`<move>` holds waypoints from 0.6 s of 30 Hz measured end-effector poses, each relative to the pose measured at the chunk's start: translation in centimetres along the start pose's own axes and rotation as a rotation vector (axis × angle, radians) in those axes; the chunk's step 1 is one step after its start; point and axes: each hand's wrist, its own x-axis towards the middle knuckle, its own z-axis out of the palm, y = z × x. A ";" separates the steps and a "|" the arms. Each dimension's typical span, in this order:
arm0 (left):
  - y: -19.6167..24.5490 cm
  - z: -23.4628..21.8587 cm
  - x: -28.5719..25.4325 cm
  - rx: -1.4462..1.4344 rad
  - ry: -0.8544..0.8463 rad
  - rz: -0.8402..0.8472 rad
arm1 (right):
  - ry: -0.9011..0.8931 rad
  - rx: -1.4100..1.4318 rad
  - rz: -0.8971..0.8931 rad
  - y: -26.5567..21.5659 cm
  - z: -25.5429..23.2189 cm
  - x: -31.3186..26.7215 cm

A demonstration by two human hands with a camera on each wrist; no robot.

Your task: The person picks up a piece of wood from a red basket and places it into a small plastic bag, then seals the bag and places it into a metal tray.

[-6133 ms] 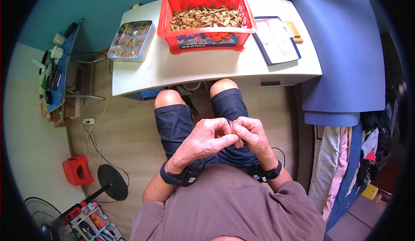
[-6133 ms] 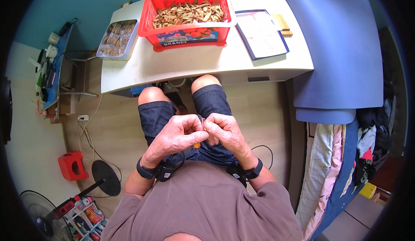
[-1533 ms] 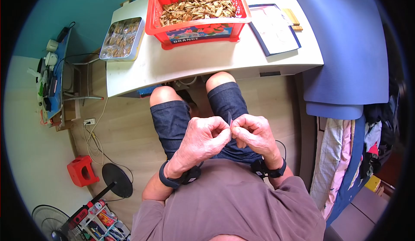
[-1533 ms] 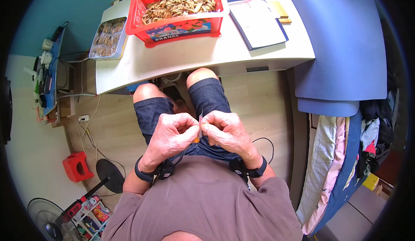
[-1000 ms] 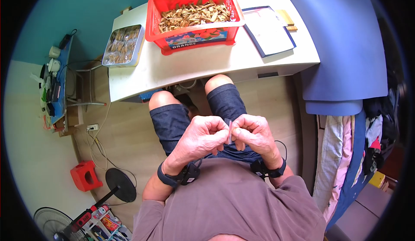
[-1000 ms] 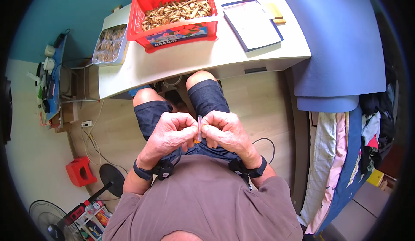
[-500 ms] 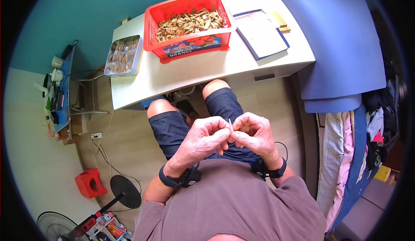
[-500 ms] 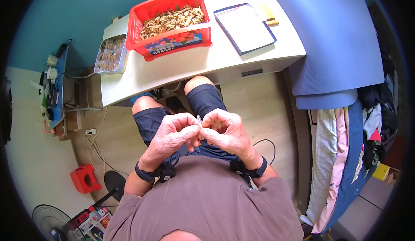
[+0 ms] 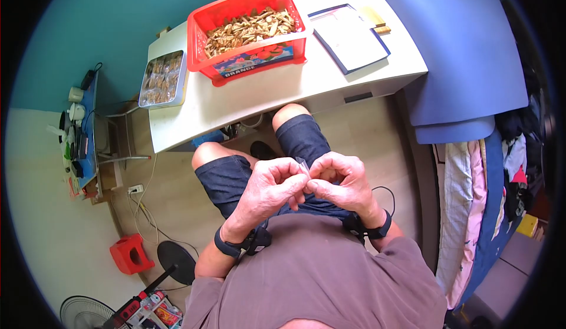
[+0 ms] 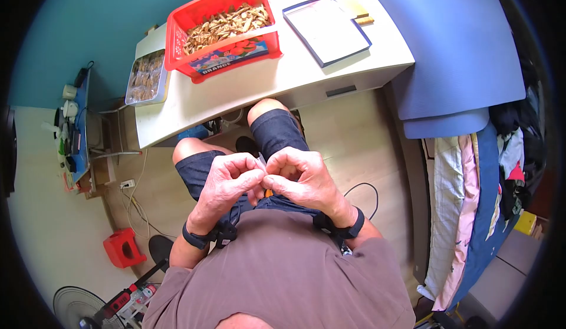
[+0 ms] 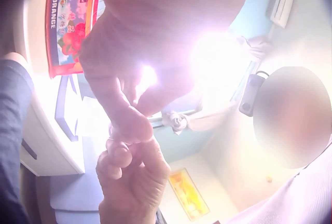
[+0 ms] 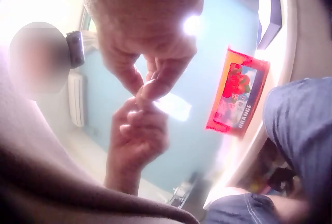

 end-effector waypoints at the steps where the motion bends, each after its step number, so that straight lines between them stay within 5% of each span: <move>1: 0.0 -0.1 0.1 0.011 0.002 0.014 | 0.008 0.007 -0.005 0.1 0.0 0.2; 13: -0.2 -0.6 0.8 0.068 0.037 0.046 | -0.010 0.138 0.061 0.2 0.0 0.9; 18: -1.0 -0.4 1.3 0.153 0.067 0.198 | -0.035 0.069 0.064 -0.1 -0.3 1.0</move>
